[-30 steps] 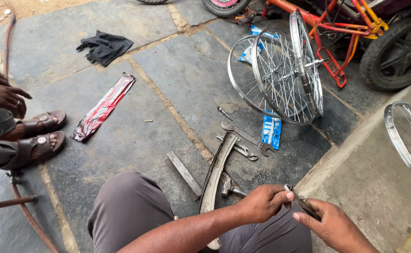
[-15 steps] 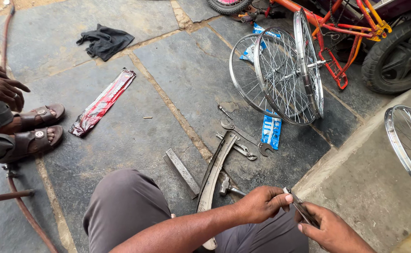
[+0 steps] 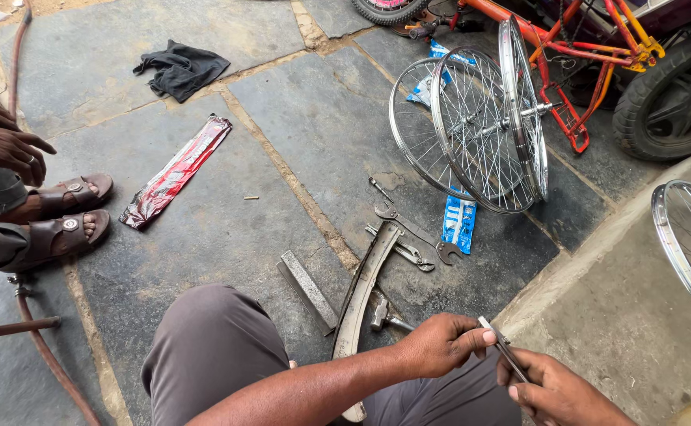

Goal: The person repairs a bicycle mudguard by hammering a metal band onto it and then using pliers to cut and bend a wire for attachment. The person works on the floor with various tools and bicycle parts nearby.

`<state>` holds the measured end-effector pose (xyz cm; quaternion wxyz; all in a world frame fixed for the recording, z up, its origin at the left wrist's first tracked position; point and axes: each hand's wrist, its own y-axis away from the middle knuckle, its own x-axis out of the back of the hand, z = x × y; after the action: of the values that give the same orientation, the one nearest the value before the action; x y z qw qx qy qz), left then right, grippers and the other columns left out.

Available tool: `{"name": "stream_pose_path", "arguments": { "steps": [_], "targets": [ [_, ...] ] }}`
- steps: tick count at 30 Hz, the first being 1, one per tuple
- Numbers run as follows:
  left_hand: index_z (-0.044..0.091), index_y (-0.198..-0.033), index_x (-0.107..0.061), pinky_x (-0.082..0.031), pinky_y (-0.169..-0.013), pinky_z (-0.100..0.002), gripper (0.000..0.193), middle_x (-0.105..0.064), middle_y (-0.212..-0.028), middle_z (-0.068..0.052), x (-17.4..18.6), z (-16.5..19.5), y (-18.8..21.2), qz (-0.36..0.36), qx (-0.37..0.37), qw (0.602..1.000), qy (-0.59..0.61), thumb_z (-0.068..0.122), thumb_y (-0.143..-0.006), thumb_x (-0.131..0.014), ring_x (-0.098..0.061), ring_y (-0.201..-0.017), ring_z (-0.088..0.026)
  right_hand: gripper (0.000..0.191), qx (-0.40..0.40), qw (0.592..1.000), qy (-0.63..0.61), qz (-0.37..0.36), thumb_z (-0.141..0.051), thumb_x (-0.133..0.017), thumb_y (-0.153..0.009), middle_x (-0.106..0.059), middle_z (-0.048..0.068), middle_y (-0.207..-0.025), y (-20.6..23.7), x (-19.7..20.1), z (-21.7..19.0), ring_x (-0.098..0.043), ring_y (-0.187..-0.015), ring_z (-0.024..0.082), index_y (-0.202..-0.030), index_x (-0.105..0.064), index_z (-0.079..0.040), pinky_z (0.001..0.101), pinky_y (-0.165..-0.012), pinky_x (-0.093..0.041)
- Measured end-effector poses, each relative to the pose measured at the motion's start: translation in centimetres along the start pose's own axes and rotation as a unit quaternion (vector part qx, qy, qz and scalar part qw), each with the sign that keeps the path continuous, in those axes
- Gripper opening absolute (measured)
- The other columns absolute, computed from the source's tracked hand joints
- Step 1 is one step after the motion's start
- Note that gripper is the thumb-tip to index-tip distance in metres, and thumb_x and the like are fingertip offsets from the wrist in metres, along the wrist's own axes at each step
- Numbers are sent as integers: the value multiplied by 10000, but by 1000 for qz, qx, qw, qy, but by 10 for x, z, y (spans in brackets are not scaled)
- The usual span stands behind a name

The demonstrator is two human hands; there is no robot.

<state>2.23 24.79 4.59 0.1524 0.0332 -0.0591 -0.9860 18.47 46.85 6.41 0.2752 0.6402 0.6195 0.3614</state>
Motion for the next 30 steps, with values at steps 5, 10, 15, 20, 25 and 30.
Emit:
{"name": "stream_pose_path", "arguments": {
  "steps": [5, 10, 15, 20, 25, 30],
  "targets": [
    [50, -873, -669, -503, -576, -341, 576, -563, -614, -39, -1, -4, -1, 13, -9, 1000, -18, 559, -1077, -492, -589, -582, -122, 220, 33, 999, 31, 18, -136, -732, -856, -498, 29, -602, 1, -9, -7, -423, -462, 141, -1027, -647, -28, 317, -443, -361],
    [45, -900, -681, -524, -633, -362, 578, -594, -666, -32, -2, -4, -3, 25, -10, 999, -30, 557, -1082, -484, -608, -638, -133, 281, 56, 958, 215, 184, -268, -765, -850, -749, 66, -768, 9, -22, -24, -669, -703, 159, -1081, -765, -108, 364, -701, -594],
    [48, -932, -685, -528, -650, -379, 586, -607, -680, -67, 0, 0, -4, 33, 11, 999, -41, 571, -1071, -459, -618, -653, -159, 332, -4, 907, 298, 298, -364, -790, -859, -820, 113, -826, 16, -41, -50, -745, -808, 226, -1140, -750, -193, 403, -806, -621],
    [45, -935, -697, -525, -676, -368, 593, -627, -707, -56, 2, 6, -3, 54, -17, 997, -51, 570, -1069, -455, -626, -682, -148, 340, -33, 893, 337, 297, -447, -768, -886, -787, 110, -832, 12, -41, -52, -756, -815, 233, -1070, -773, -161, 414, -811, -634],
    [52, -932, -685, -528, -659, -372, 586, -610, -696, -65, 4, 9, 3, 31, 2, 998, -46, 573, -1069, -454, -618, -661, -153, 419, 118, 980, 113, 113, -435, -677, -867, -724, 53, -704, -4, -9, -13, -702, -633, 172, -1067, -737, -72, 351, -603, -590],
    [55, -947, -683, -533, -665, -367, 590, -605, -712, -66, 7, 11, 7, 7, 18, 999, -35, 582, -1073, -448, -618, -680, -152, 476, 147, 976, -114, -113, -420, -553, -983, -556, 95, -581, -15, 8, 13, -546, -452, 152, -1068, -536, 48, 300, -421, -484]
  ]
}}
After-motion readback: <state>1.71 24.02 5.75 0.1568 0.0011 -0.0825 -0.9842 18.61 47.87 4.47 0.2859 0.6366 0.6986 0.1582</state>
